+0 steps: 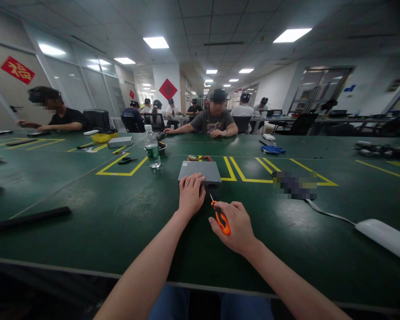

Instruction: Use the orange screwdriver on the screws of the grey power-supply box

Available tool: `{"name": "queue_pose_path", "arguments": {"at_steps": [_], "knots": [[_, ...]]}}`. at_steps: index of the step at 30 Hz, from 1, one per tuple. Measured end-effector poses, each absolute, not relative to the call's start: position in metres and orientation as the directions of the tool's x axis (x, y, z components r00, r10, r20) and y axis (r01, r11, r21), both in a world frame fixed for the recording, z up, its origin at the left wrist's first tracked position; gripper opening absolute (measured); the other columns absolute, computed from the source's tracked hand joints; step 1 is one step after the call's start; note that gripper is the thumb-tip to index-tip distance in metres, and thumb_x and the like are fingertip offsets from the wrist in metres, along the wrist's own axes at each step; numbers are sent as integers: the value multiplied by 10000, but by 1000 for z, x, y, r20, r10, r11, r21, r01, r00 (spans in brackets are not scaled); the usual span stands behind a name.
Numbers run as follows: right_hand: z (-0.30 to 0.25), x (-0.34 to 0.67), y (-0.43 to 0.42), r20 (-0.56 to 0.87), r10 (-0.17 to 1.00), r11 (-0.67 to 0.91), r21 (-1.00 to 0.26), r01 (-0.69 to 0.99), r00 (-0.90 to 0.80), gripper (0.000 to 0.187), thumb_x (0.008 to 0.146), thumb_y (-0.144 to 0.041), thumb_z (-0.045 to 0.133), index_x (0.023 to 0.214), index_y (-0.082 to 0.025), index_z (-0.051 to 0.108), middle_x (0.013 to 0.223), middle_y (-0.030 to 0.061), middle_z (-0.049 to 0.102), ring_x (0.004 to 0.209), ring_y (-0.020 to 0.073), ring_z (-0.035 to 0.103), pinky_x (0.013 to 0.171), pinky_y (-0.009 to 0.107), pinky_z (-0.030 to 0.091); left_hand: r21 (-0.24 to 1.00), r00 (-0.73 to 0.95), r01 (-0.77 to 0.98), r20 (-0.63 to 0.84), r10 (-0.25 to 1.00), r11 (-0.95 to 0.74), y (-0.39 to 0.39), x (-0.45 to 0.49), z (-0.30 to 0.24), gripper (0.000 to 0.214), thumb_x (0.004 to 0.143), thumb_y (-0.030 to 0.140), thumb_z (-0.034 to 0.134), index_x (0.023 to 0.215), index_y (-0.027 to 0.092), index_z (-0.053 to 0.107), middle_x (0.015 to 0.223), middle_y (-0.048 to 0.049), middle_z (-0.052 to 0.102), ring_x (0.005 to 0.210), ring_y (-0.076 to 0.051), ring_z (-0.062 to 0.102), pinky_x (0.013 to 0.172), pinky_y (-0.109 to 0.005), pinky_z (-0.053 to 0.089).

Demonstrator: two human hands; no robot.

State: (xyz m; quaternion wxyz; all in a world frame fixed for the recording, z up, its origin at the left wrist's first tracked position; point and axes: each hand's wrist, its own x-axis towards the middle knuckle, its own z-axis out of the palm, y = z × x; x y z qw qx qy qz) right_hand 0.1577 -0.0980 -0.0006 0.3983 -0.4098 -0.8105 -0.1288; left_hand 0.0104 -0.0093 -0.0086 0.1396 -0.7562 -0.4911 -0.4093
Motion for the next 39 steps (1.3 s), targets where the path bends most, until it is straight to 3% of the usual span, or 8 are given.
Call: {"name": "queue_pose_path", "arguments": {"at_steps": [3, 10, 14, 18, 25, 28, 34, 39], "knots": [[-2, 158, -97, 780, 539, 632, -124, 765, -319, 157, 786, -246, 487, 904, -143, 498, 725, 21, 554, 627, 133, 494, 723, 316, 355, 186, 185, 858, 758, 625, -479, -10, 10, -8, 288, 818, 189, 448, 1096, 250, 493, 1221, -17, 536, 1179, -168, 426, 1036, -382, 232], [-2, 155, -99, 689, 527, 660, 38, 750, -498, 85, 732, -207, 506, 791, -185, 562, 753, 39, 500, 729, 169, 454, 737, 334, 348, 170, 196, 861, 758, 622, -479, -11, 10, -8, 286, 821, 195, 448, 1100, 243, 491, 1230, -25, 530, 1187, -171, 417, 1040, -386, 225], [0, 156, -99, 718, 557, 653, -67, 754, -419, 165, 778, -314, 499, 860, -174, 533, 775, 40, 537, 720, 165, 487, 745, 343, 351, 181, 189, 858, 758, 624, -481, -9, 10, -9, 290, 819, 196, 450, 1102, 242, 490, 1229, -29, 530, 1187, -178, 419, 1038, -394, 223], [-2, 158, -96, 767, 583, 613, -200, 765, -266, 188, 798, -275, 479, 944, -156, 477, 740, 17, 565, 640, 131, 505, 735, 322, 362, 189, 186, 855, 756, 627, -482, -9, 10, -10, 280, 821, 201, 449, 1095, 245, 493, 1226, -27, 532, 1185, -175, 420, 1037, -392, 226], [-3, 158, -98, 714, 520, 671, -1, 741, -470, 122, 723, -208, 505, 829, -186, 562, 757, 33, 502, 725, 164, 458, 745, 341, 339, 191, 188, 854, 755, 629, -484, -10, 10, -9, 290, 819, 192, 444, 1101, 247, 482, 1232, -23, 527, 1194, -172, 411, 1046, -393, 211], [0, 157, -99, 708, 532, 668, -13, 744, -466, 129, 758, -279, 499, 821, -189, 566, 749, 33, 491, 725, 168, 457, 740, 344, 338, 194, 187, 854, 752, 632, -483, -10, 11, -9, 291, 818, 191, 444, 1101, 244, 482, 1228, -25, 530, 1194, -174, 410, 1045, -393, 213], [-1, 158, -99, 776, 566, 622, -179, 762, -279, 213, 816, -278, 461, 987, -151, 476, 744, 24, 567, 637, 134, 504, 719, 316, 357, 195, 182, 860, 747, 639, -472, -9, 11, -10, 287, 818, 194, 447, 1097, 248, 489, 1237, -21, 523, 1194, -173, 410, 1049, -392, 208], [-2, 157, -99, 748, 535, 652, -72, 755, -392, 111, 753, -213, 480, 846, -180, 530, 731, 21, 530, 665, 145, 482, 722, 323, 349, 198, 184, 854, 750, 635, -480, -10, 11, -8, 283, 823, 200, 440, 1099, 243, 492, 1225, -33, 532, 1190, -179, 415, 1042, -398, 219]]}}
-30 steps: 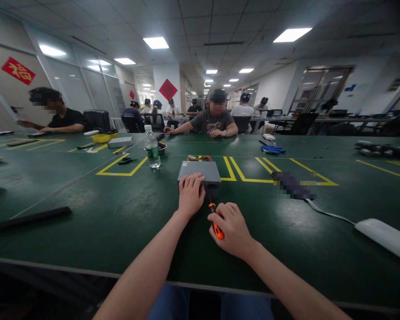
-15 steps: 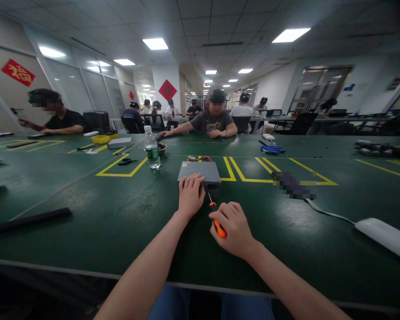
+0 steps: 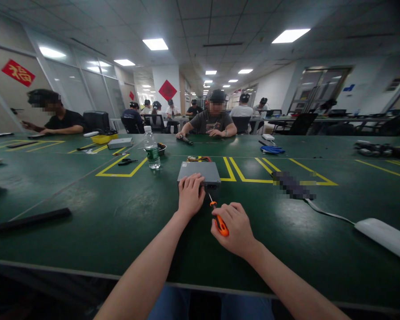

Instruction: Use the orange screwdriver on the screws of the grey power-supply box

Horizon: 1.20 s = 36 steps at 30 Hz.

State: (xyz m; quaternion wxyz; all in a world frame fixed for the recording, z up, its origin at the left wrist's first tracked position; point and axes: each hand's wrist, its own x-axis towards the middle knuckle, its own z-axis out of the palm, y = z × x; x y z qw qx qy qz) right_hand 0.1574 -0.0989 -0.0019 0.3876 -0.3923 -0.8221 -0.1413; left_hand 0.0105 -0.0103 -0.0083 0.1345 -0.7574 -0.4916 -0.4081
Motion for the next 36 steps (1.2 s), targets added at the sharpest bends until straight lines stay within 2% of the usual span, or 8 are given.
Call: {"name": "queue_pose_path", "arguments": {"at_steps": [4, 8, 11, 15, 19, 27, 33, 36], "knots": [[3, 158, -100, 702, 551, 645, -16, 764, -450, 97, 737, -219, 496, 784, -194, 576, 738, 31, 486, 717, 163, 453, 729, 329, 337, 193, 182, 855, 757, 628, -481, -11, 11, -8, 283, 821, 191, 443, 1094, 245, 494, 1219, -29, 536, 1189, -175, 418, 1045, -397, 219], [3, 158, -100, 733, 565, 633, -92, 769, -378, 193, 802, -301, 477, 928, -175, 550, 782, 42, 548, 723, 164, 499, 741, 331, 336, 196, 175, 859, 757, 630, -473, -10, 12, -8, 280, 816, 192, 451, 1085, 247, 506, 1211, -30, 542, 1181, -178, 426, 1044, -399, 222], [-1, 158, -99, 763, 572, 614, -155, 774, -301, 239, 806, -283, 476, 1000, -144, 495, 781, 40, 586, 661, 148, 521, 734, 324, 342, 197, 177, 859, 752, 635, -472, -9, 11, -8, 275, 815, 195, 455, 1077, 254, 512, 1205, -23, 546, 1175, -176, 431, 1045, -398, 220], [-3, 157, -99, 733, 548, 652, -73, 754, -403, 126, 745, -212, 488, 856, -172, 533, 753, 29, 543, 694, 155, 493, 733, 323, 341, 203, 179, 854, 748, 639, -478, -9, 10, -7, 264, 824, 194, 442, 1070, 260, 512, 1205, -11, 545, 1172, -168, 432, 1057, -401, 201], [0, 158, -100, 682, 553, 661, -9, 751, -479, 138, 726, -210, 502, 847, -183, 563, 773, 38, 504, 734, 169, 457, 742, 338, 336, 209, 181, 849, 749, 638, -486, -9, 10, -6, 255, 822, 205, 449, 1064, 257, 513, 1203, -10, 547, 1171, -170, 433, 1075, -413, 167], [-2, 160, -97, 773, 532, 651, -112, 751, -346, 208, 803, -246, 477, 988, -150, 476, 806, 42, 575, 684, 149, 513, 727, 323, 365, 199, 192, 849, 747, 636, -490, -10, 9, -3, 229, 816, 216, 464, 1030, 259, 534, 1173, -14, 566, 1155, -181, 452, 1090, -452, 131], [0, 160, -100, 716, 542, 652, -28, 758, -439, 122, 723, -165, 494, 822, -185, 564, 745, 27, 488, 704, 158, 455, 710, 321, 349, 162, 215, 856, 753, 622, -492, -11, 8, 1, 213, 815, 216, 467, 1008, 254, 549, 1138, -16, 586, 1182, -197, 432, 1096, -487, 82], [3, 161, -102, 711, 557, 651, -52, 757, -429, 105, 757, -219, 485, 798, -186, 576, 740, 29, 474, 709, 159, 452, 707, 322, 343, 159, 221, 854, 751, 622, -496, -11, 7, 2, 207, 822, 219, 456, 1005, 252, 548, 1136, -11, 590, 1161, -188, 451, 1093, -459, 114]]}}
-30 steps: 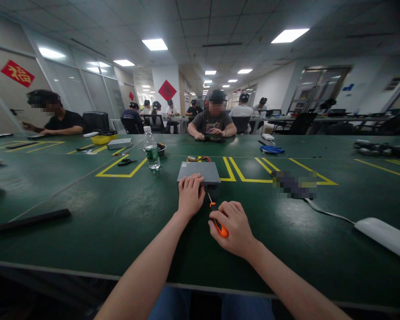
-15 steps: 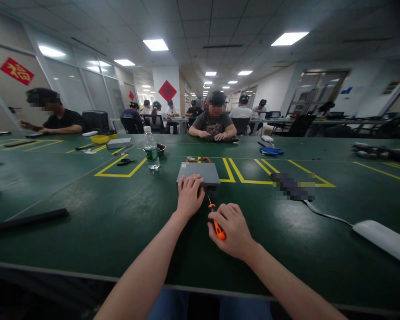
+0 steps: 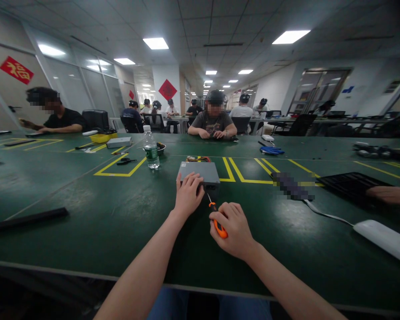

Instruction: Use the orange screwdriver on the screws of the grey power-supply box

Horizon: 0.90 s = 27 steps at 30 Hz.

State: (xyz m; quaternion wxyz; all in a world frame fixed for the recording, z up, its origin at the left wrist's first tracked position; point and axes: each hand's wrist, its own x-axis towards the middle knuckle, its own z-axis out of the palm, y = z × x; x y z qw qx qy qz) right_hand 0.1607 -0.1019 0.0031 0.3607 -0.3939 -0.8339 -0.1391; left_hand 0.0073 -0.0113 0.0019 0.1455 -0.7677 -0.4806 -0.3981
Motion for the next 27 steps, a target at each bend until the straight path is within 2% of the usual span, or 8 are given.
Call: {"name": "queue_pose_path", "arguments": {"at_steps": [4, 6, 8, 14, 20, 23, 27], "knots": [[3, 162, -102, 752, 568, 638, -148, 755, -333, 167, 814, -285, 456, 901, -168, 538, 765, 35, 545, 700, 155, 501, 715, 323, 349, 167, 225, 851, 740, 634, -497, -11, 6, 1, 215, 818, 222, 459, 1014, 253, 544, 1156, -11, 583, 1141, -184, 465, 1016, -393, 269], [2, 162, -101, 770, 571, 627, -185, 757, -285, 190, 818, -276, 456, 963, -162, 499, 766, 25, 577, 657, 141, 519, 721, 320, 355, 171, 219, 855, 736, 640, -490, -11, 6, 1, 216, 818, 230, 462, 1018, 253, 543, 1167, -14, 577, 1141, -188, 463, 984, -384, 296], [0, 162, -100, 780, 558, 630, -175, 757, -284, 164, 804, -257, 462, 938, -167, 492, 745, 14, 579, 625, 133, 517, 722, 317, 358, 176, 214, 858, 732, 647, -483, -11, 6, 1, 220, 818, 230, 461, 1022, 253, 541, 1181, -17, 569, 1142, -192, 461, 977, -386, 297], [1, 161, -101, 719, 550, 654, -56, 754, -424, 96, 734, -189, 492, 805, -184, 556, 739, 23, 499, 701, 154, 458, 710, 315, 345, 195, 199, 855, 733, 650, -481, -12, 6, 1, 250, 802, 222, 482, 1046, 255, 525, 1198, -20, 555, 1139, -193, 458, 983, -384, 285], [3, 160, -100, 723, 560, 661, -96, 744, -404, 83, 800, -238, 473, 810, -180, 531, 748, 27, 496, 716, 155, 454, 715, 320, 345, 198, 188, 856, 741, 644, -477, -10, 7, -2, 240, 806, 248, 492, 1046, 256, 509, 1201, -15, 550, 1146, -187, 450, 997, -380, 270], [1, 160, -98, 728, 570, 654, -121, 747, -381, 101, 783, -215, 474, 866, -165, 505, 785, 38, 502, 735, 161, 455, 699, 312, 358, 197, 188, 857, 742, 644, -477, -9, 7, -3, 238, 809, 255, 493, 1046, 256, 509, 1195, -19, 554, 1142, -192, 455, 996, -382, 273], [0, 159, -99, 684, 584, 663, -91, 743, -437, 116, 733, -176, 491, 847, -164, 510, 805, 45, 486, 744, 169, 436, 684, 310, 365, 193, 190, 859, 740, 645, -474, -9, 7, -3, 235, 813, 248, 489, 1048, 255, 509, 1203, -22, 549, 1149, -194, 451, 998, -386, 272]]}}
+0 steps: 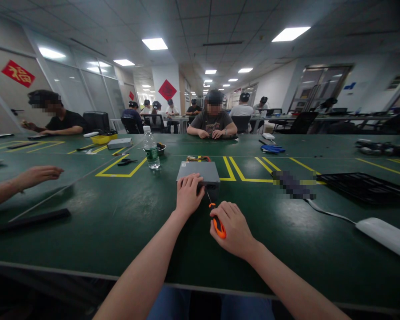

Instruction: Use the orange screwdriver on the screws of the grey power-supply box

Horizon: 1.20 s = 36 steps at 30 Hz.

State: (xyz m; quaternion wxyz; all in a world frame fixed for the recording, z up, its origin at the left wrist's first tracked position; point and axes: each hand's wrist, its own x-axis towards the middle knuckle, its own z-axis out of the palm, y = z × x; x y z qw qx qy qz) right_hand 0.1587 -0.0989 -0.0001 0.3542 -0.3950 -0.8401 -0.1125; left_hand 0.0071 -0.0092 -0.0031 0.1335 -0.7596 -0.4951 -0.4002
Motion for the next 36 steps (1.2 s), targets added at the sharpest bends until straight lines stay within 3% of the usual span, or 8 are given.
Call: {"name": "queue_pose_path", "arguments": {"at_steps": [6, 13, 19, 25, 36], "knots": [[1, 160, -100, 664, 596, 659, -84, 748, -451, 126, 735, -169, 502, 858, -164, 533, 818, 53, 484, 759, 174, 442, 682, 307, 374, 194, 191, 857, 741, 644, -478, -9, 7, -3, 238, 813, 246, 491, 1050, 254, 506, 1197, -21, 553, 1152, -192, 446, 996, -386, 270], [1, 163, -97, 747, 570, 644, -149, 750, -342, 186, 804, -288, 497, 948, -170, 486, 813, 46, 576, 689, 154, 508, 653, 300, 400, 191, 191, 855, 748, 636, -482, -8, 7, -5, 244, 814, 235, 492, 1057, 260, 503, 1199, -9, 551, 1146, -184, 448, 990, -379, 268], [3, 178, -101, 826, 476, 680, -129, 722, -302, 98, 765, -203, 506, 860, -187, 488, 694, -4, 581, 589, 120, 524, 648, 301, 396, 186, 192, 856, 751, 632, -482, -9, 7, -3, 222, 818, 243, 487, 1038, 257, 515, 1184, -15, 560, 1136, -191, 456, 984, -383, 280], [2, 188, -99, 851, 480, 610, -149, 778, -214, 89, 757, -207, 524, 841, -179, 509, 678, -7, 582, 568, 115, 525, 639, 296, 391, 179, 200, 860, 744, 637, -479, -10, 7, -3, 230, 825, 250, 478, 1053, 253, 511, 1192, -24, 552, 1145, -193, 449, 992, -393, 278], [5, 185, -99, 842, 485, 618, -137, 774, -238, 79, 776, -219, 514, 842, -175, 510, 681, -2, 588, 575, 114, 526, 643, 286, 394, 187, 194, 857, 745, 638, -480, -10, 6, -4, 237, 819, 237, 486, 1054, 255, 507, 1192, -18, 551, 1152, -189, 443, 999, -391, 271]]}}
